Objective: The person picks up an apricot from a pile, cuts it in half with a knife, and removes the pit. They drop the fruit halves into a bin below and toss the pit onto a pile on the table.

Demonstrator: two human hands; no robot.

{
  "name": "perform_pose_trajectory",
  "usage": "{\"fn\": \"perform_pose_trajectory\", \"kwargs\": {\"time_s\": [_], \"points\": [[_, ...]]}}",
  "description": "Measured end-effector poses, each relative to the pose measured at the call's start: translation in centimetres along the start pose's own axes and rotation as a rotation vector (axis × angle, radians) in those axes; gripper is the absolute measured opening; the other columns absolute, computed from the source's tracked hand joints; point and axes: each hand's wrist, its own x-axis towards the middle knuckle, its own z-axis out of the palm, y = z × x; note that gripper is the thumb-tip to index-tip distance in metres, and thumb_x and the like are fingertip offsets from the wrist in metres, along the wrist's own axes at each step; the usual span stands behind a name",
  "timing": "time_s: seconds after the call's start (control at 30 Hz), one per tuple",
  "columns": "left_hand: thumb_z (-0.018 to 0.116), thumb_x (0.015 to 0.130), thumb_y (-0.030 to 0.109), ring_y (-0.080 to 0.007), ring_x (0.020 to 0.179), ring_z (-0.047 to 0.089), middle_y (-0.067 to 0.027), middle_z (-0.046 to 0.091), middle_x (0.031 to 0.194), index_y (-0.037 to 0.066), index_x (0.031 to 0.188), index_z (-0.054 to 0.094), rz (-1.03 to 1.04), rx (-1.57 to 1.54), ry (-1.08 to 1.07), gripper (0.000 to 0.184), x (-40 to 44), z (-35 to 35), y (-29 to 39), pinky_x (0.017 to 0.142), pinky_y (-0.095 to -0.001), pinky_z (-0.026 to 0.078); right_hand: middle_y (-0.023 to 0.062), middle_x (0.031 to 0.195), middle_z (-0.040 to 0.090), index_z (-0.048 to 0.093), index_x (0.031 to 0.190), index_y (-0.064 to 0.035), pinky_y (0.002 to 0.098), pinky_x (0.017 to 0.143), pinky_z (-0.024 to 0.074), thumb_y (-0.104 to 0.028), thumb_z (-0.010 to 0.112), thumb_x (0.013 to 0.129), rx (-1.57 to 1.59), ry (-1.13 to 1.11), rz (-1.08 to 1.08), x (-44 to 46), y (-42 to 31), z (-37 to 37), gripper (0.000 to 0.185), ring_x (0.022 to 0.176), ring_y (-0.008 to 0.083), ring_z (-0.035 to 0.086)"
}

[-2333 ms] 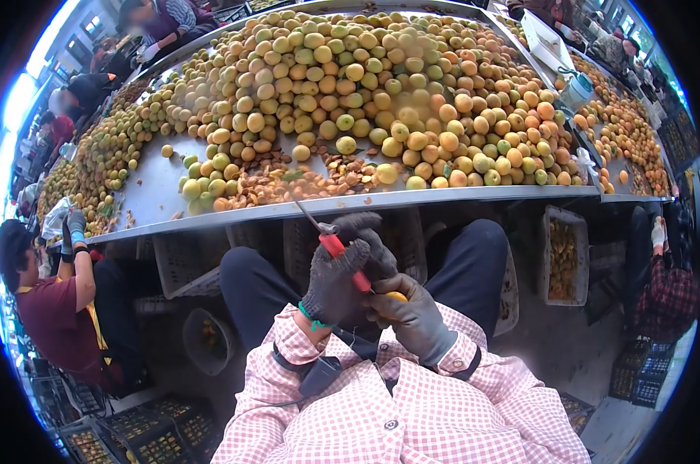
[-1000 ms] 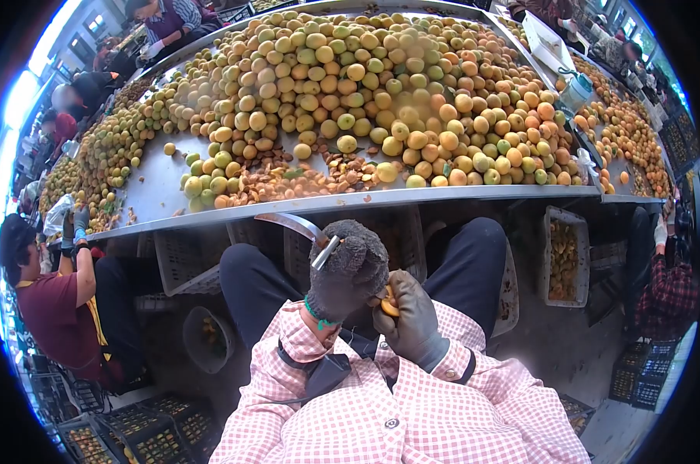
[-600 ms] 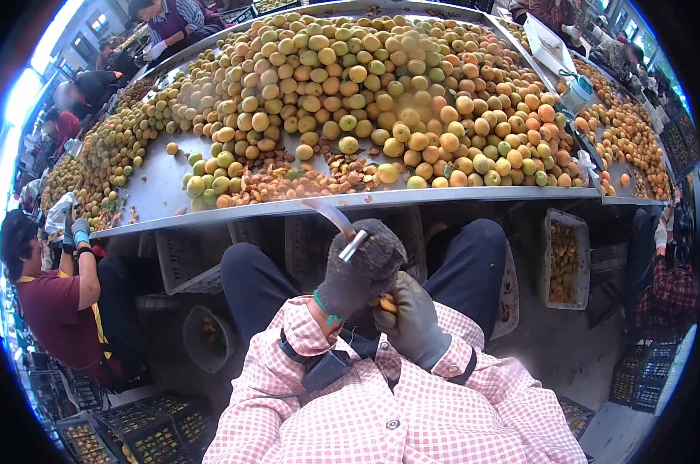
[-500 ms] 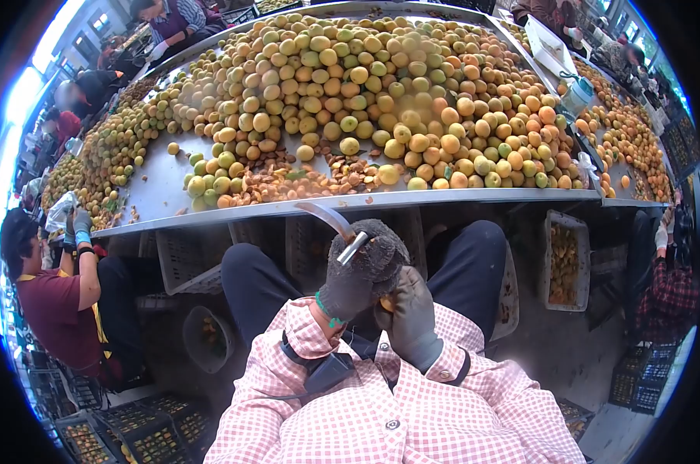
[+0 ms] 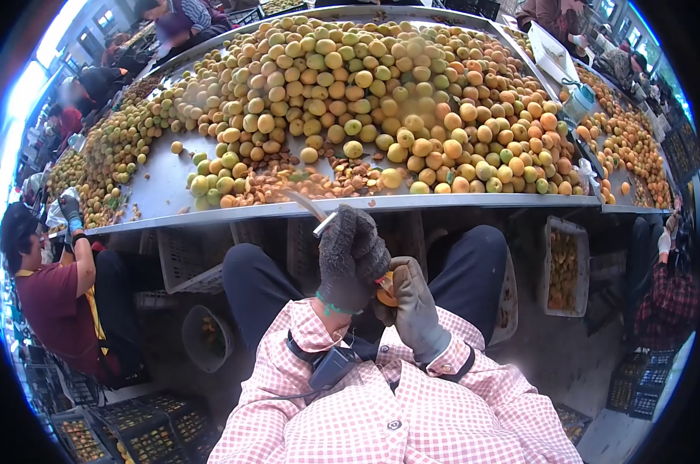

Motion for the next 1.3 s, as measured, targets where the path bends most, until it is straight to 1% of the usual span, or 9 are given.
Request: {"fn": "perform_pose_trajectory", "kwargs": {"time_s": [0.23, 0.33, 0.43, 0.7, 0.93, 1.07, 1.13, 1.23, 1.3], "points": [[0.052, 0.096, 0.035, -0.0072, 0.04, 0.029, 0.005, 0.032, 0.055, 0.011, 0.078, 0.053, 0.058, -0.01, 0.071, 0.029, 1.2, -1.5, 1.1, 0.038, -0.024, 0.025, 0.0049, 0.086, 0.057, 0.042, 0.119, -0.0075, 0.0194, 0.046, 0.0368, -0.039, 0.045, 0.098, 0.089, -0.101, 0.086, 0.7, -0.7, 0.4, 0.038, 0.055, 0.0075, 0.048], [0.048, 0.097, 0.039, -0.0067, 0.039, 0.026, 0.0061, 0.03, 0.054, 0.014, 0.078, 0.053, 0.143, -0.008, 0.089, 0.032, 1.1, -1.1, 2.8, 0.039, -0.0238, 0.022, 0.0051, 0.085, 0.058, 0.048, 0.114, -0.0072, 0.0184, 0.045, 0.0368, -0.044, 0.043, 0.097, 0.025, -0.055, 0.098, 2.0, -0.8, -0.5, 0.04, 0.052, 0.0067, 0.047], [0.044, 0.099, 0.039, -0.0056, 0.039, 0.025, 0.0076, 0.029, 0.054, 0.014, 0.08, 0.054, 0.211, -0.017, -0.09, 0.033, 0.8, -2.1, 5.9, 0.039, -0.0244, 0.022, 0.0048, 0.079, 0.058, 0.053, 0.104, -0.0074, 0.0174, 0.041, 0.0336, -0.047, 0.04, 0.098, 0.039, -0.066, 0.076, 3.9, -1.0, -1.0, 0.042, 0.048, 0.006, 0.045], [0.044, 0.099, 0.038, -0.0062, 0.04, 0.028, 0.0053, 0.032, 0.058, 0.013, 0.084, 0.056, 0.216, -0.057, 0.018, 0.031, -0.2, -7.3, 9.9, 0.039, -0.0238, 0.024, 0.0052, 0.072, 0.057, 0.057, 0.094, -0.0048, 0.0186, 0.038, 0.0313, -0.054, 0.038, 0.096, 0.009, -0.061, 0.174, 14.3, -3.7, 2.1, 0.053, 0.045, 0.0082, 0.044], [0.047, 0.098, 0.037, -0.0066, 0.04, 0.028, 0.0058, 0.031, 0.057, 0.014, 0.082, 0.054, 0.159, -0.113, 0.157, 0.028, 0.3, -10.6, 9.9, 0.039, -0.0242, 0.025, 0.0034, 0.061, 0.059, 0.063, 0.09, -0.008, 0.0184, 0.033, 0.0329, -0.076, 0.045, 0.078, -0.314, 0.062, 0.454, 24.9, -1.2, 2.0, 0.071, 0.041, 0.0086, 0.05], [0.049, 0.097, 0.034, -0.0042, 0.04, 0.03, 0.0066, 0.035, 0.06, 0.016, 0.08, 0.051, 0.148, -0.101, 0.208, 0.025, 0.6, -11.3, 10.2, 0.039, -0.0215, 0.027, 0.0025, 0.066, 0.06, 0.059, 0.092, -0.0077, 0.0186, 0.036, 0.0325, -0.055, 0.048, 0.092, -0.229, -0.109, 0.399, 21.8, 0.2, 1.6, 0.048, 0.041, 0.0073, 0.046], [0.047, 0.098, 0.035, -0.0074, 0.04, 0.029, 0.0054, 0.03, 0.057, 0.016, 0.074, 0.047, 0.117, -0.149, 0.296, 0.03, 0.8, -11.4, 10.4, 0.04, -0.0247, 0.026, 0.003, 0.067, 0.059, 0.06, 0.091, -0.0089, 0.0204, 0.037, 0.0328, -0.042, 0.052, 0.092, -0.283, -0.212, 0.585, 18.8, 0.0, 1.7, 0.034, 0.047, 0.0079, 0.049], [0.048, 0.097, 0.034, -0.0077, 0.039, 0.029, 0.0049, 0.03, 0.056, 0.014, 0.075, 0.048, 0.113, -0.131, 0.269, 0.03, 1.0, -11.6, 10.1, 0.039, -0.0248, 0.026, 0.0062, 0.073, 0.062, 0.061, 0.095, -0.0088, 0.0278, 0.046, 0.0436, -0.035, 0.055, 0.092, -0.361, -0.319, 0.678, 15.9, 1.7, -0.6, 0.028, 0.056, 0.0153, 0.058], [0.05, 0.096, 0.033, -0.0079, 0.039, 0.029, 0.0045, 0.031, 0.056, 0.013, 0.076, 0.049, 0.115, -0.071, 0.262, 0.029, 0.9, -11.7, 9.7, 0.039, -0.0249, 0.026, 0.0101, 0.084, 0.065, 0.062, 0.099, -0.0109, 0.0369, 0.064, 0.0503, -0.03, 0.056, 0.09, -1.431, -0.401, -0.181, 14.0, 0.8, -0.6, 0.022, 0.075, 0.0266, 0.064]]}}
